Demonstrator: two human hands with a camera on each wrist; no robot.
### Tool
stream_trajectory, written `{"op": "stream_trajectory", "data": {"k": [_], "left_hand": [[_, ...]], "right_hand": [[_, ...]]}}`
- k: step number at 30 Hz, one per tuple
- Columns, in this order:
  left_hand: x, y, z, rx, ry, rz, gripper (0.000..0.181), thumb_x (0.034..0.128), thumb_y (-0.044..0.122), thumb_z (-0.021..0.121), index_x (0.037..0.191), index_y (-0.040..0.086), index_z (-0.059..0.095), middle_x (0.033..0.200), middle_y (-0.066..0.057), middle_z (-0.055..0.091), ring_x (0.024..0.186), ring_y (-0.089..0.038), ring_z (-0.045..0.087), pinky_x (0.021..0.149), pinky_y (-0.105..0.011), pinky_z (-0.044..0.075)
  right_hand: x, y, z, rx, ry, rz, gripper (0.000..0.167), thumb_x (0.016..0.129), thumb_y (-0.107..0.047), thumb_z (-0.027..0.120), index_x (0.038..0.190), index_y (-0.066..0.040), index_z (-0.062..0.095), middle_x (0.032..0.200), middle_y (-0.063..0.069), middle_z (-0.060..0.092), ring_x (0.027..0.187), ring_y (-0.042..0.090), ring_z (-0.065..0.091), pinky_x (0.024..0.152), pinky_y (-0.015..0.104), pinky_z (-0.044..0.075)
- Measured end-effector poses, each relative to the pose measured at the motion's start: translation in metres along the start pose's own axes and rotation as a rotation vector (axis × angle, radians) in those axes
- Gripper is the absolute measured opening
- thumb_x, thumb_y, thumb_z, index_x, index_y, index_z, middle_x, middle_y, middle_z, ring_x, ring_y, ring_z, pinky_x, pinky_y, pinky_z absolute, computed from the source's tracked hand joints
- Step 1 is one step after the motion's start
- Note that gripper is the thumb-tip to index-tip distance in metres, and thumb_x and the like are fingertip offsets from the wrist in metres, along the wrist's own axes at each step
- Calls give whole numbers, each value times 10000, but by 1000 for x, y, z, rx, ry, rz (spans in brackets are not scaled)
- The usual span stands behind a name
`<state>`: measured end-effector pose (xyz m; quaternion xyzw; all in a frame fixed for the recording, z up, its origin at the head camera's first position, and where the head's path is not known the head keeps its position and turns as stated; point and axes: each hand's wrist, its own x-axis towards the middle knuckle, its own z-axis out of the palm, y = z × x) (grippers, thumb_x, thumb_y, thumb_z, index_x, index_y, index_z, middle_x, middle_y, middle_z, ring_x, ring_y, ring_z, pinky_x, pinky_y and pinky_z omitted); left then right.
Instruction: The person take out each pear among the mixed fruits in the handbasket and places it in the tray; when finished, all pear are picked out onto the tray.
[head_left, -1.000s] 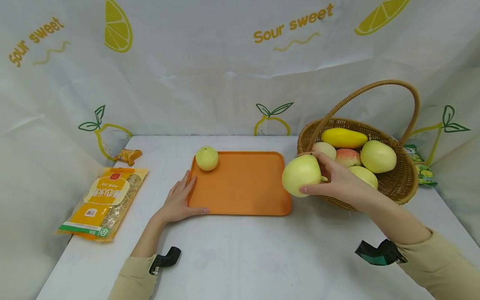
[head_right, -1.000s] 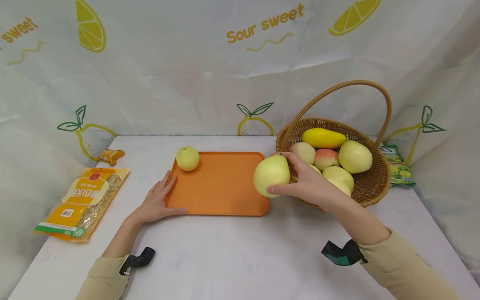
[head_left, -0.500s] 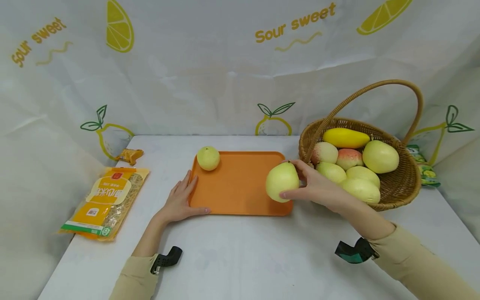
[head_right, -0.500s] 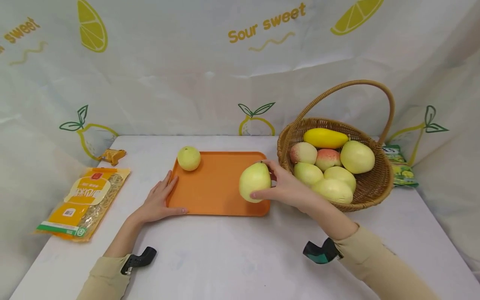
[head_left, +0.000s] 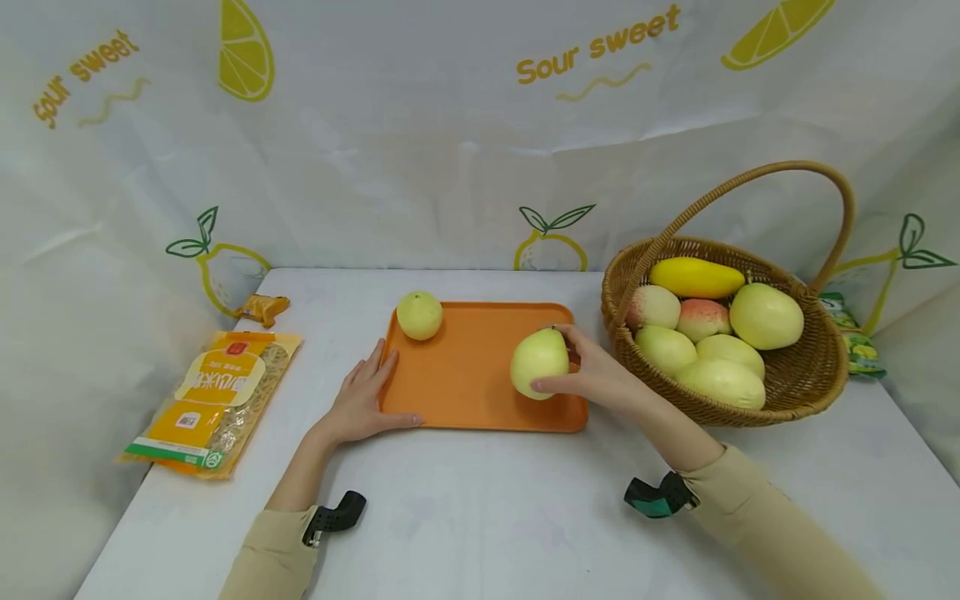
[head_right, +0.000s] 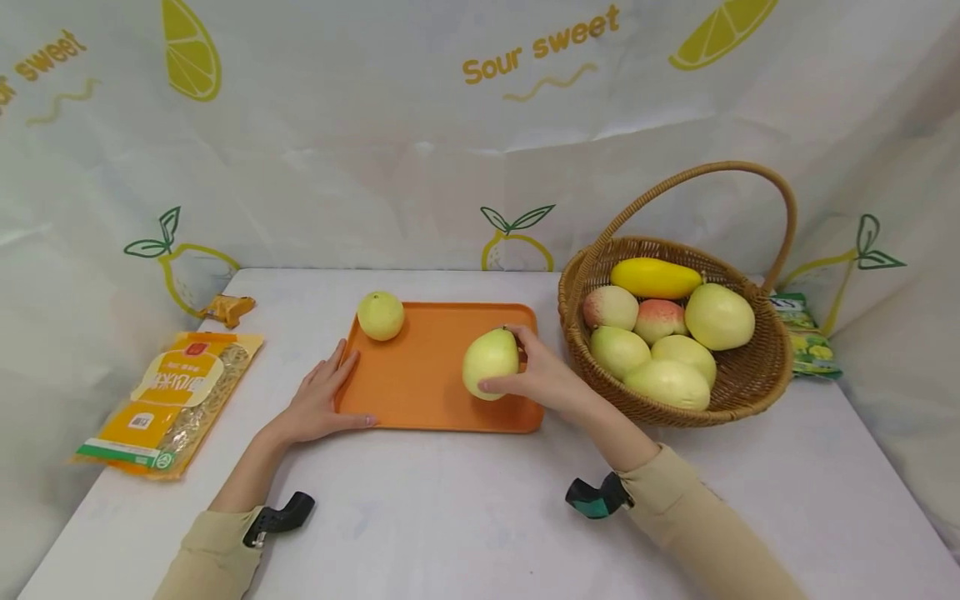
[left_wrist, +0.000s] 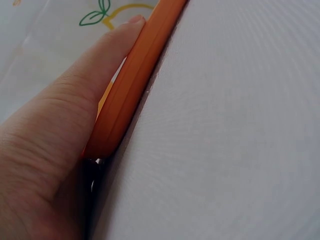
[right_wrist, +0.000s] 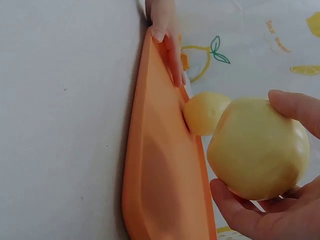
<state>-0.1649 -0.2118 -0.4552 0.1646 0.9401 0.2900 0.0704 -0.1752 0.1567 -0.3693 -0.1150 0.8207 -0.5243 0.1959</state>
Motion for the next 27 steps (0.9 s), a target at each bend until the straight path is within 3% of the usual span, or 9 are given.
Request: {"op": "stream_trajectory", "data": {"k": [12,16,27], "left_hand": [[1,0,0,5,-1,-1,1164,748,581,765,1554,15,145,1623,-160,-57,1473,-375,5,1163,-522,-3],[0,1,-1,2,0,0,1163,746,576,767,1554,17,145,1623,-160,-58,1473,-373,3,1165,-518,-7],[0,0,-1,-1,-1,5,1161,749,576,765,1553,12,146,1622,-163,-61,1473,-376,2,1165,-514,-14]], "right_hand": [[24,7,17,-37,90,24,930,790,-341,812,1500,-79,271,1426,136,409,1272,324,413,1013,482,393],[32,6,23,-41,100,15,943,795,-329,808,1504,-47,253,1425,150,403,1257,329,413,1017,489,387],[55,4,33,9,104,25,911,768,-275,836,1480,-109,293,1408,127,423,1222,309,454,1005,472,403]]}}
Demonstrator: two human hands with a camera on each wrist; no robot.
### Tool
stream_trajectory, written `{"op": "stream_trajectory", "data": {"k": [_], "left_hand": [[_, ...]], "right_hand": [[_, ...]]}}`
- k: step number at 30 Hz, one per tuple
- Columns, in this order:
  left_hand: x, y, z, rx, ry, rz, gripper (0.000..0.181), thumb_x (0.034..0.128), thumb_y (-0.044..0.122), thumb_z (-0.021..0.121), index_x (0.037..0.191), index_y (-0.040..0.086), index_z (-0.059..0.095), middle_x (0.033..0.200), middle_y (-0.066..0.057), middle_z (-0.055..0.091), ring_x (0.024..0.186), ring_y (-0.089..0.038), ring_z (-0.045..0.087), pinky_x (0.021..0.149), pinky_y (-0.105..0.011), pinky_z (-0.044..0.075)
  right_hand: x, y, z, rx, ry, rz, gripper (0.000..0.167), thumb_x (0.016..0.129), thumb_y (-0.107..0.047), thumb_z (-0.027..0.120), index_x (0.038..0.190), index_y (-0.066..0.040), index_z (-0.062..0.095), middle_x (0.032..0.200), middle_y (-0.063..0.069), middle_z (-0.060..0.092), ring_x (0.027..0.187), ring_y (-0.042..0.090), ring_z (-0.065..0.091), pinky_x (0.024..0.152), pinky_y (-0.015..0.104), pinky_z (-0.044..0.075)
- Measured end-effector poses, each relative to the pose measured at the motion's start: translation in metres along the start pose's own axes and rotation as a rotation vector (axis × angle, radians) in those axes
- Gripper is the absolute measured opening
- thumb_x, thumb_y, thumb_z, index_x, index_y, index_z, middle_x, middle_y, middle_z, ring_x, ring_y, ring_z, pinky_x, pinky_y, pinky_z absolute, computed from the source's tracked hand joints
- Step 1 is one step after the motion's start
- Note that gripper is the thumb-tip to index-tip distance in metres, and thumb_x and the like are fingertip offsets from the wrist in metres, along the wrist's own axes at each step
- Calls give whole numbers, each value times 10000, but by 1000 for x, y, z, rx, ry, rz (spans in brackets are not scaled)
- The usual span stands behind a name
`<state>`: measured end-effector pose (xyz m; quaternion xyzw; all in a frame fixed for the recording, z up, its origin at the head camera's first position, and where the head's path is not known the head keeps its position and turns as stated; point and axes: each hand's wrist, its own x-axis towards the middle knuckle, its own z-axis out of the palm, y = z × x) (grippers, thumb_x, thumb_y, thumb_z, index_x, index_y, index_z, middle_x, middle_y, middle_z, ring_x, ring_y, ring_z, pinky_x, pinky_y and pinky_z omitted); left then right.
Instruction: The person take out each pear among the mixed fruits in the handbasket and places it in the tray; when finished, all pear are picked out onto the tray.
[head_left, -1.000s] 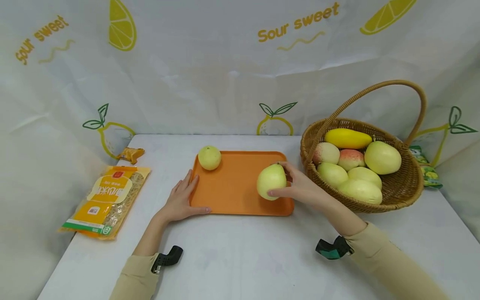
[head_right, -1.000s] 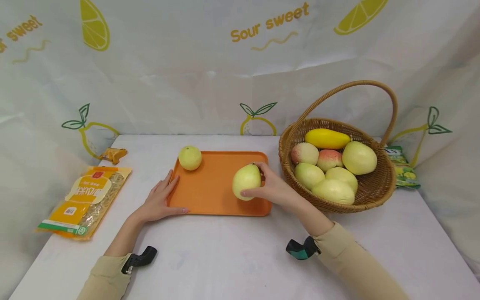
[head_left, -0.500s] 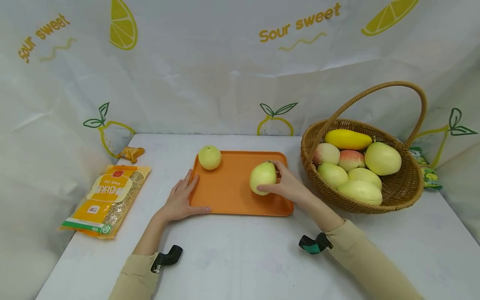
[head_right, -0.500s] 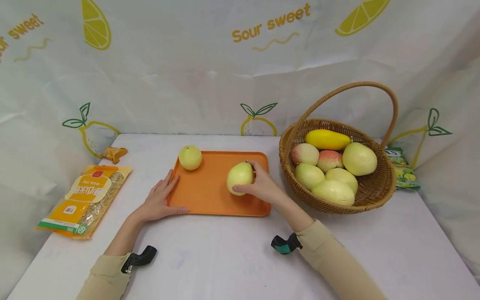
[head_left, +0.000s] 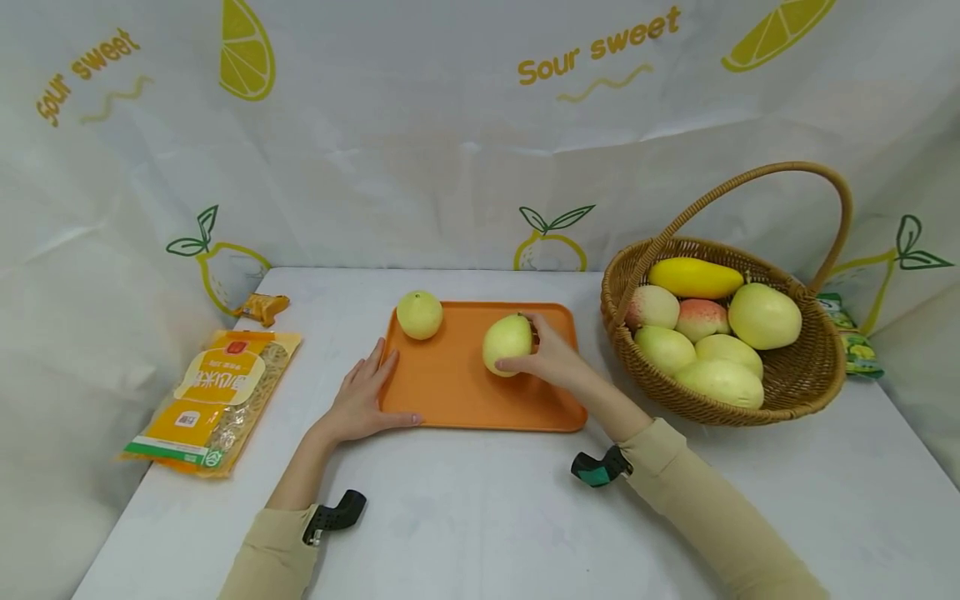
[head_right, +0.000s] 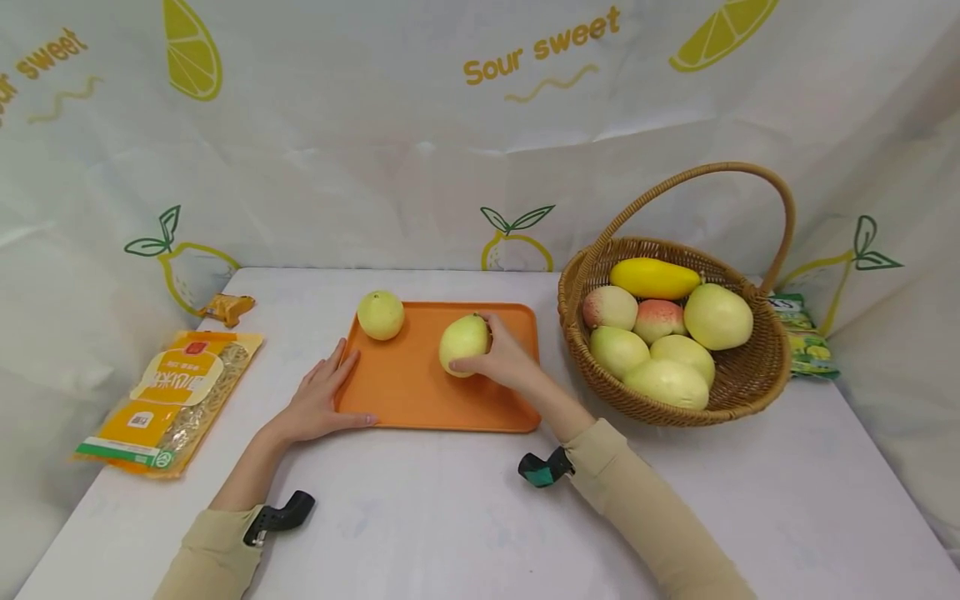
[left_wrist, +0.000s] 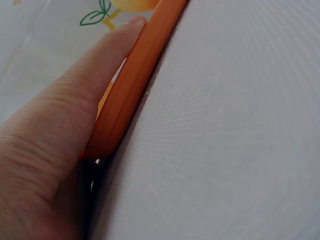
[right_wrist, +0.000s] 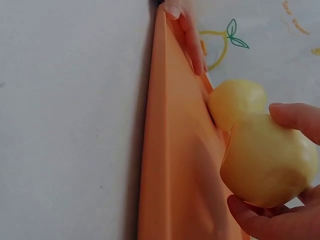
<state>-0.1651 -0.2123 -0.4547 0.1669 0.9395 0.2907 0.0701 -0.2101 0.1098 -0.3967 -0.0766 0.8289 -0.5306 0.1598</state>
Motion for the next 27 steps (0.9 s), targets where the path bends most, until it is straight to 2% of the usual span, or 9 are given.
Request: {"op": "stream_trajectory", "data": {"k": [6,18,27], "left_hand": [[0,0,-1,5,6,1,1157,747,565,772,1547,-4,159,1619,-178,-52,1474,-370,15,1164,-518,-10],[1,-1,0,13,5,-1,1155,748,576,767,1552,11,161,1621,-170,-56,1470,-386,10,1164,-519,-8],[1,-1,2,6,3,-8,1154,747,584,763,1553,17,163,1622,-166,-55,1465,-405,8,1162,-526,-4]], "right_hand": [[11,-2,5,14,-2,-15,893,770,-240,834,1477,-137,298,1409,140,420,1194,322,484,983,477,419],[33,-4,13,-11,55,-66,829,779,-138,821,1453,-127,338,1415,147,396,1177,340,493,982,477,432],[41,-8,17,-50,94,-54,899,768,-162,828,1485,-98,291,1455,142,401,1217,326,472,1032,467,395]]}}
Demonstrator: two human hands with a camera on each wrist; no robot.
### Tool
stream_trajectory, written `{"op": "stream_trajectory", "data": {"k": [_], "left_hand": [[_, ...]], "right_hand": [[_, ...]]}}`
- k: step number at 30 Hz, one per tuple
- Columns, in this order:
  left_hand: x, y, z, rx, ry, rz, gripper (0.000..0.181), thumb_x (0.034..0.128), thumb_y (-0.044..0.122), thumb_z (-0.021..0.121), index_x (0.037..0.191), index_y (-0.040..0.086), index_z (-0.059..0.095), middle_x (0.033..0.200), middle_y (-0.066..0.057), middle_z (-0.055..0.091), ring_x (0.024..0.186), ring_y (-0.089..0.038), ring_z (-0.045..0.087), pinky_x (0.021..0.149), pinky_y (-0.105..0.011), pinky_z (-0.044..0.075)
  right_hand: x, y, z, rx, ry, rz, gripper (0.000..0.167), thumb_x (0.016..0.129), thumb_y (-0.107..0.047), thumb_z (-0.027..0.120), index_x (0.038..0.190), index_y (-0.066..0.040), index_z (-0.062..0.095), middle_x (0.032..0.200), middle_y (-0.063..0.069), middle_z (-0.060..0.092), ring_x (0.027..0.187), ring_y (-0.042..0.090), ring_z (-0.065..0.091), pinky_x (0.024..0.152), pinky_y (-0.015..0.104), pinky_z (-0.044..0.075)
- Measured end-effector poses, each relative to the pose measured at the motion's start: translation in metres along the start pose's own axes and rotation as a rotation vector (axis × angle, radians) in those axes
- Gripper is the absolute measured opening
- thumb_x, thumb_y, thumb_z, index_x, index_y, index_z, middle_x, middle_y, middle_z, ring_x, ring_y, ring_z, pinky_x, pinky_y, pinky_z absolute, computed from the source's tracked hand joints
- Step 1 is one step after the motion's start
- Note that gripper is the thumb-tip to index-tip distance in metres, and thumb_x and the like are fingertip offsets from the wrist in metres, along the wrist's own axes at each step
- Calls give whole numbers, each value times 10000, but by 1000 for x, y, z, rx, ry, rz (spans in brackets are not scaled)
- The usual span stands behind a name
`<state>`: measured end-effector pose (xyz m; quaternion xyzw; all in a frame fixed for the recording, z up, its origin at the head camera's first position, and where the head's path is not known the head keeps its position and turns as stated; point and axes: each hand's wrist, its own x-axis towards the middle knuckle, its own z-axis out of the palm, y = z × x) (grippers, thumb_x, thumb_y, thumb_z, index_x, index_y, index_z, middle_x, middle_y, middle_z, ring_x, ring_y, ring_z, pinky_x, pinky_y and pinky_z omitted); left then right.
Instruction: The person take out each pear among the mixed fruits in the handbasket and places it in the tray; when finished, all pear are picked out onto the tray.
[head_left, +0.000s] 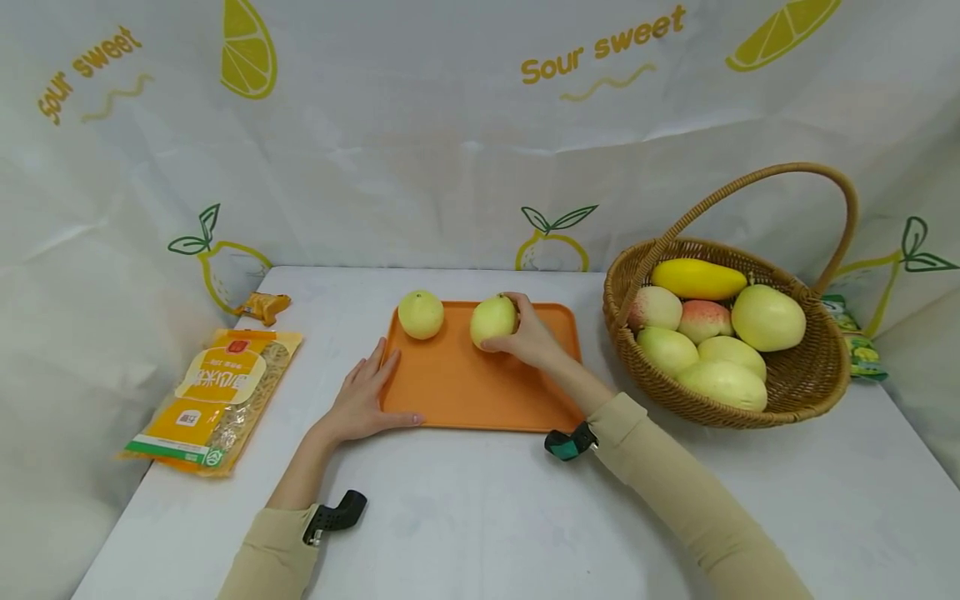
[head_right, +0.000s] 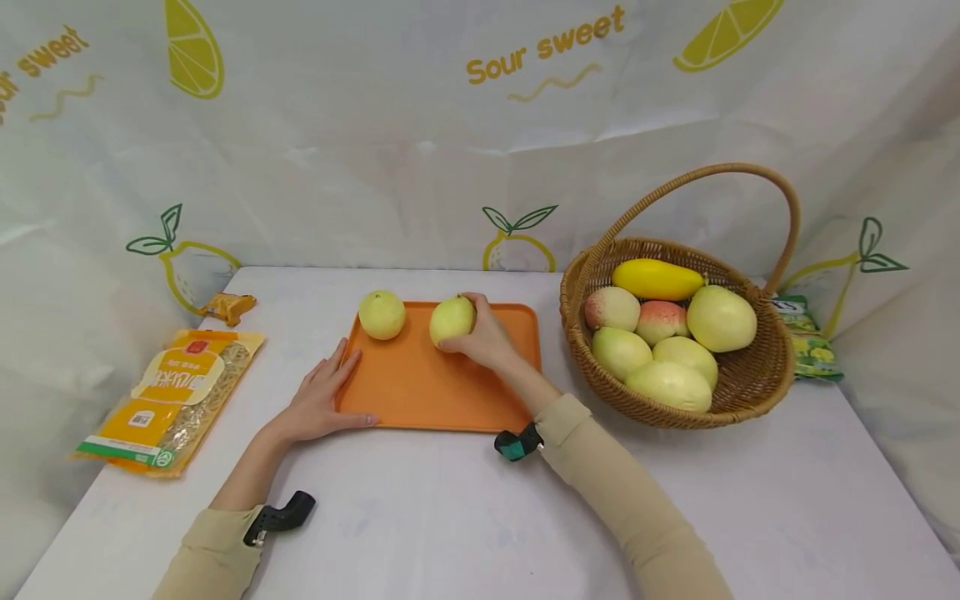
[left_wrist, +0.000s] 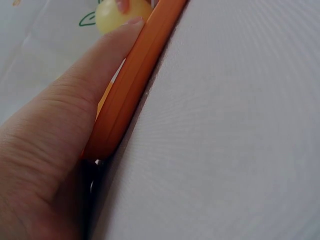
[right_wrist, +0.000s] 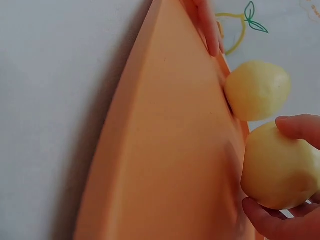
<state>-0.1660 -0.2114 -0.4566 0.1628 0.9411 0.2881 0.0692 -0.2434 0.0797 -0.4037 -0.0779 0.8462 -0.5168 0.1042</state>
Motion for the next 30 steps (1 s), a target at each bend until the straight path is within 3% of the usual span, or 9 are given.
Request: {"op": "stream_trajectory", "data": {"k": [7,30], "left_hand": [[0,1,-1,-4,0,-5,1156,744,597,758,1554,22,167,1623,-159,-54,1459,-426,13,1156,-543,0],[0,0,0,-5,-3,-12,1150,747,608,750,1559,39,166,1624,-153,-60,1461,-419,-6,1156,-551,0]], "right_hand": [[6,-2,2,0,19,-5,893,776,-165,828,1485,-99,289,1477,125,385,1257,318,445,1062,472,367],[21,3,11,-127,6,-200,844,773,-63,813,1462,-83,326,1406,171,442,1181,342,491,992,506,414]]}}
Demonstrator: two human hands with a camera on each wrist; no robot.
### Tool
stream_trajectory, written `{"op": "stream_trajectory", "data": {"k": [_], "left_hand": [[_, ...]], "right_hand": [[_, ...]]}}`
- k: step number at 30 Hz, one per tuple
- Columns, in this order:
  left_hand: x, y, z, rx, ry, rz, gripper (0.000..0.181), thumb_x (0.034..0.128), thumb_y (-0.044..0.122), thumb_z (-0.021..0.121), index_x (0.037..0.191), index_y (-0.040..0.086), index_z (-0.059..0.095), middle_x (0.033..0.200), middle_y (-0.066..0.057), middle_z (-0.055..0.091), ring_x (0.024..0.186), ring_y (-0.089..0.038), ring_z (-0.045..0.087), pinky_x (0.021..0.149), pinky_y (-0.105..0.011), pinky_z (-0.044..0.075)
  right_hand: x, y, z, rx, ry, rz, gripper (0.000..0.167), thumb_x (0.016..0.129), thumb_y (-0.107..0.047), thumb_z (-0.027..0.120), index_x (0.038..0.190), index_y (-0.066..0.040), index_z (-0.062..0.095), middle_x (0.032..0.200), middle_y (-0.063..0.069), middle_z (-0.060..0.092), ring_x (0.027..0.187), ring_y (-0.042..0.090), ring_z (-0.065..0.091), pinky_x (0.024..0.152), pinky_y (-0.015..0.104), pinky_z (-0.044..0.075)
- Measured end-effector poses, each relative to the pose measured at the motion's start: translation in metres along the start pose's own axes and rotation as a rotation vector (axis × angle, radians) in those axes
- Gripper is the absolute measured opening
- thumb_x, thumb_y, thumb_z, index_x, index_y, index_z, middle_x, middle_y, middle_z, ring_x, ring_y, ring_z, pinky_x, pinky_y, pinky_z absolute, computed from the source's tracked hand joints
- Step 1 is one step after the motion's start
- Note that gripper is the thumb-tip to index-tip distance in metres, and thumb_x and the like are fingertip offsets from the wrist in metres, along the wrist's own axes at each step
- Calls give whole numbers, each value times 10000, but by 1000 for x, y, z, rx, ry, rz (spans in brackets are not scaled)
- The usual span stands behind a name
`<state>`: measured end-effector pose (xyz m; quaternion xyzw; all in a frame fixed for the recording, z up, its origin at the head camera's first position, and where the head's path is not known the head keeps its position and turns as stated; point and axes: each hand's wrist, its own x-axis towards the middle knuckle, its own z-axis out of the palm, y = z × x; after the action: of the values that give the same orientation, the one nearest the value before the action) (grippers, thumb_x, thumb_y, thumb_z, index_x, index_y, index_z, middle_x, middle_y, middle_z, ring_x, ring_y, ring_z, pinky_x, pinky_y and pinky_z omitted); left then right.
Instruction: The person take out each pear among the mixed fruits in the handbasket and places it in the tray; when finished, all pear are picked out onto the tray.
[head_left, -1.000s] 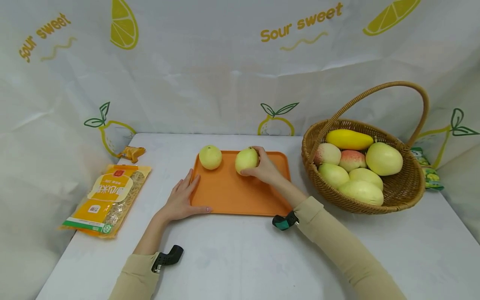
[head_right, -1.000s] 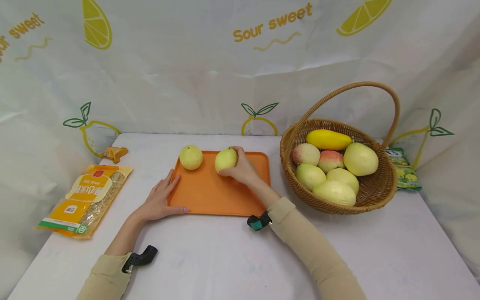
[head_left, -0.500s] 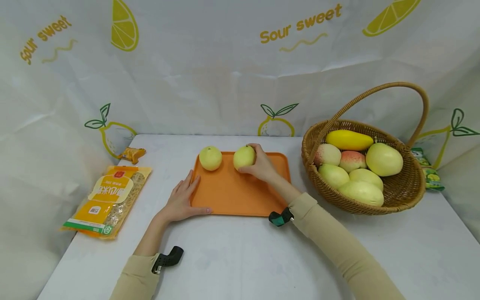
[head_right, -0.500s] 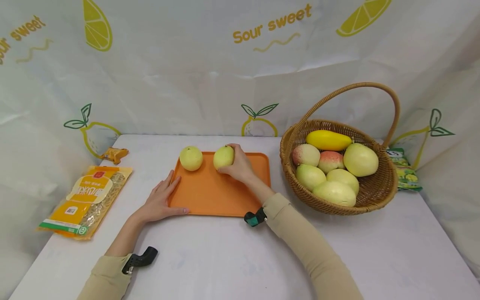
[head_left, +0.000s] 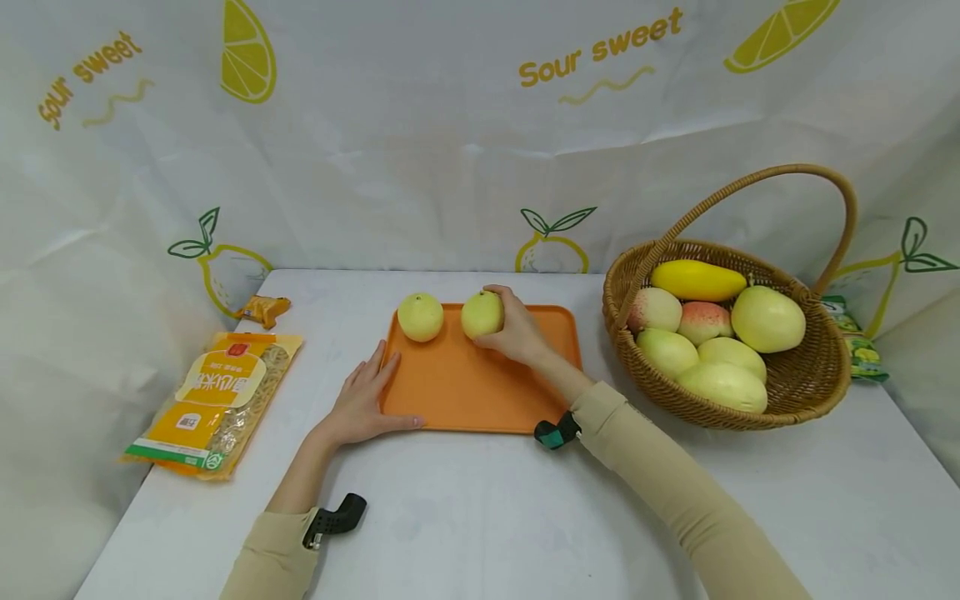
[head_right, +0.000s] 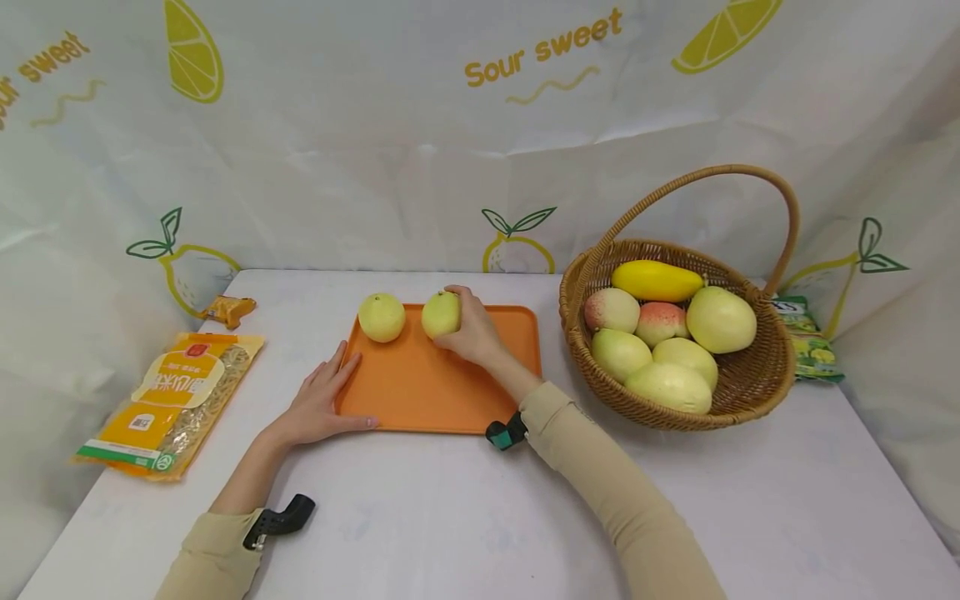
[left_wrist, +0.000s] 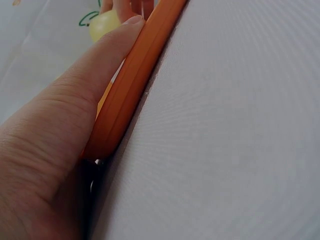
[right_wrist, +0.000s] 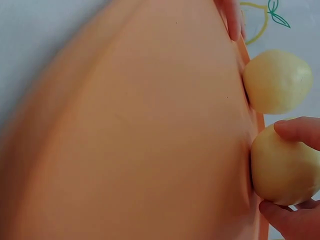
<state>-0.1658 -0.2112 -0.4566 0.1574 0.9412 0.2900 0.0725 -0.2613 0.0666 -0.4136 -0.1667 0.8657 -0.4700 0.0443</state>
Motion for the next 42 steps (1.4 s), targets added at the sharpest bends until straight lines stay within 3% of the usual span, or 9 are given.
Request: {"op": "stream_trajectory", "data": {"k": [9,23,32,42], "left_hand": [[0,0,-1,-2,-1,1,1152,747,599,754,1559,38,161,1623,-155,-62,1461,-420,1,1158,-541,-3],[0,0,0,2,1,0,1149,747,599,755,1559,39,167,1623,-163,-48,1457,-434,11,1156,-552,4],[0,2,0,-2,-1,-2,1146,748,594,756,1560,41,164,1623,-163,-50,1457,-434,9,1155,-552,1],[-1,0,0,-2,4,3,1143,751,598,753,1559,41,166,1622,-168,-45,1454,-442,14,1152,-558,1]], "right_hand": [[1,0,0,-13,-12,27,869,787,-96,816,1480,-60,293,1446,167,415,1226,338,470,1031,493,388],[-3,0,-4,21,-32,145,899,798,-222,824,1491,-62,275,1467,166,391,1275,328,437,1057,482,370],[-16,-2,-13,126,-1,170,866,818,-200,803,1499,-73,284,1495,151,363,1305,319,418,1047,473,391],[-37,-1,-27,195,7,151,714,883,-135,729,1474,-55,337,1496,153,369,1348,345,381,1063,472,387]]}}
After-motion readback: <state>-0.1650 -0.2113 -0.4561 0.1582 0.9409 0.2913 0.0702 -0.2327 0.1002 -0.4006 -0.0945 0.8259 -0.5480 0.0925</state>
